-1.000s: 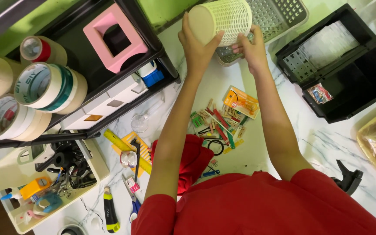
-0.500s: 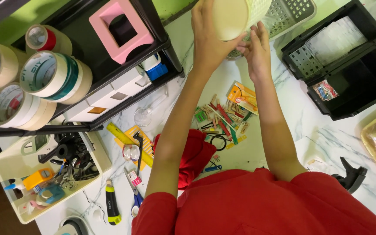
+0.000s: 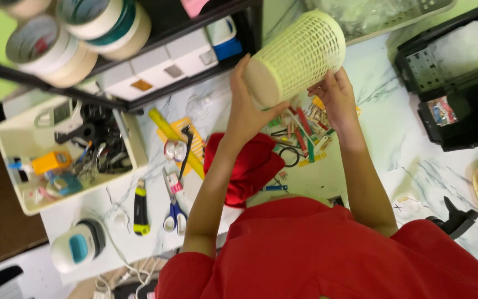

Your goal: Tidying up a desk by organizing various office and craft supplies into containers and onto a shelf.

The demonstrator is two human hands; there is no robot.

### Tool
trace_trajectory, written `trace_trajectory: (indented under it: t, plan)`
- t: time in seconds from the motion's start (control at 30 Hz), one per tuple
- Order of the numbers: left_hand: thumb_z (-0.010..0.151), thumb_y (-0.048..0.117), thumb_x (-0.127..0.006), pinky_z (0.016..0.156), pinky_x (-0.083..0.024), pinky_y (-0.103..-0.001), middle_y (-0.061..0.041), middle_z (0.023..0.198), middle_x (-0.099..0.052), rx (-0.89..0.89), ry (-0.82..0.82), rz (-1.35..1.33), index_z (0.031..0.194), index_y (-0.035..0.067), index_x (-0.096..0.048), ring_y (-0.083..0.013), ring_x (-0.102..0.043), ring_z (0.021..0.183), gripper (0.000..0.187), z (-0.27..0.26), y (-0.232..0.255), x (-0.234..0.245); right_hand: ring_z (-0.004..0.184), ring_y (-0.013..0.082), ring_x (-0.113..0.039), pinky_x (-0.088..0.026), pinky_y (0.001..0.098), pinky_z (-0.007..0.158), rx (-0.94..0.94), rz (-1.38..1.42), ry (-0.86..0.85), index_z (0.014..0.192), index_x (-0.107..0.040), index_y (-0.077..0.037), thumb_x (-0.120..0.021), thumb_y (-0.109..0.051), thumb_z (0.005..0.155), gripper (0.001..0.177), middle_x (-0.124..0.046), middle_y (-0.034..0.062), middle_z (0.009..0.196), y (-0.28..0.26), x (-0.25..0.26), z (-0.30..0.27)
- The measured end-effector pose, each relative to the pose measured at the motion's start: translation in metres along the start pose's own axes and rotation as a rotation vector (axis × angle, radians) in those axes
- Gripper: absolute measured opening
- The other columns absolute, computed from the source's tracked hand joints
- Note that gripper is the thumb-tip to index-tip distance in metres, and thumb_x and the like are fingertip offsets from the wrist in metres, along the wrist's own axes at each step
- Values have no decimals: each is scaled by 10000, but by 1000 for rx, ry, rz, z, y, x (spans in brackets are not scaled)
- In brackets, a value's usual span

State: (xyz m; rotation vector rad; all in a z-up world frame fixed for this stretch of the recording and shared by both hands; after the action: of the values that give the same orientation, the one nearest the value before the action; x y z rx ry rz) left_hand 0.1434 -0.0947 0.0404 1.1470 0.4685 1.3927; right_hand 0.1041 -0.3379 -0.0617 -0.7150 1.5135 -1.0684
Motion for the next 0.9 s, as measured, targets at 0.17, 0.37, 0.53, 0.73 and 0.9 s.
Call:
trace_trajectory:
  t: [0.17, 0.37, 0.53, 0.73, 0.9]
  plan:
    - [673, 295, -1001, 1224, -382, -463, -231, 1582, -342, 129, -18, 106, 1576, 14, -248, -406, -383, 1476, 1209, -76, 6, 66, 1075, 150, -640, -549, 310, 965, 170, -203, -209, 1337, -561, -42, -655, -120, 1112, 256, -657, 52, 1180, -4, -55, -51]
    - [595, 344, -1035, 1166, -423, -479, -214, 1483, -489, 262, 192, 498, 1559, 8, -288, -405, -486, 1370, 1265, -153, 32, 120, 1057, 291, -666, -523, 349, 950, 617, -895, -545, 1135, -591, -98, -865, -38, 872, 385, -661, 103, 1130, -29, -174, -120]
    - [662, 223, -1018, 1183, -465, -450, -223, 1525, -479, 284, 519, 453, 1568, 19, -315, -388, -523, 1393, 1165, -221, 30, 161, 1305, 385, -578, -473, 447, 1127, 672, -692, -793, 1270, -545, -47, -850, -10, 882, 495, -572, 165, 1435, -11, -222, -137]
    - [676, 199, -1052, 1159, -458, -429, -199, 1497, -461, 305, 689, 519, 1553, 11, -311, -364, -524, 1376, 1163, -289, 44, 197, 1161, 392, -586, -465, 507, 935, 900, -1288, -1175, 1264, -660, -71, -868, -441, 667, 733, -567, 160, 1300, 52, -239, -149]
    - [760, 105, -988, 1239, -407, -443, -221, 1567, -399, 177, 691, 576, 1574, 30, -278, -372, -465, 1454, 1082, -317, 46, 194, 1082, 244, -666, -538, 374, 937, 842, -1500, -1397, 1071, -694, -172, -760, -186, 930, 157, -654, 30, 1120, 117, -214, -157]
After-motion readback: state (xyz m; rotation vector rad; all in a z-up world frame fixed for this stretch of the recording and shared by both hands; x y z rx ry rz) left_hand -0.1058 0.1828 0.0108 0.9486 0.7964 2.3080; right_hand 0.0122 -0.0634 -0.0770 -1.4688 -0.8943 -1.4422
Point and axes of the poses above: each hand's wrist, its own z-axis towards the middle knuckle, its own x-axis out of the back of the hand, y = z × x, the point moved 4 cm from there along z, towards the middle knuckle
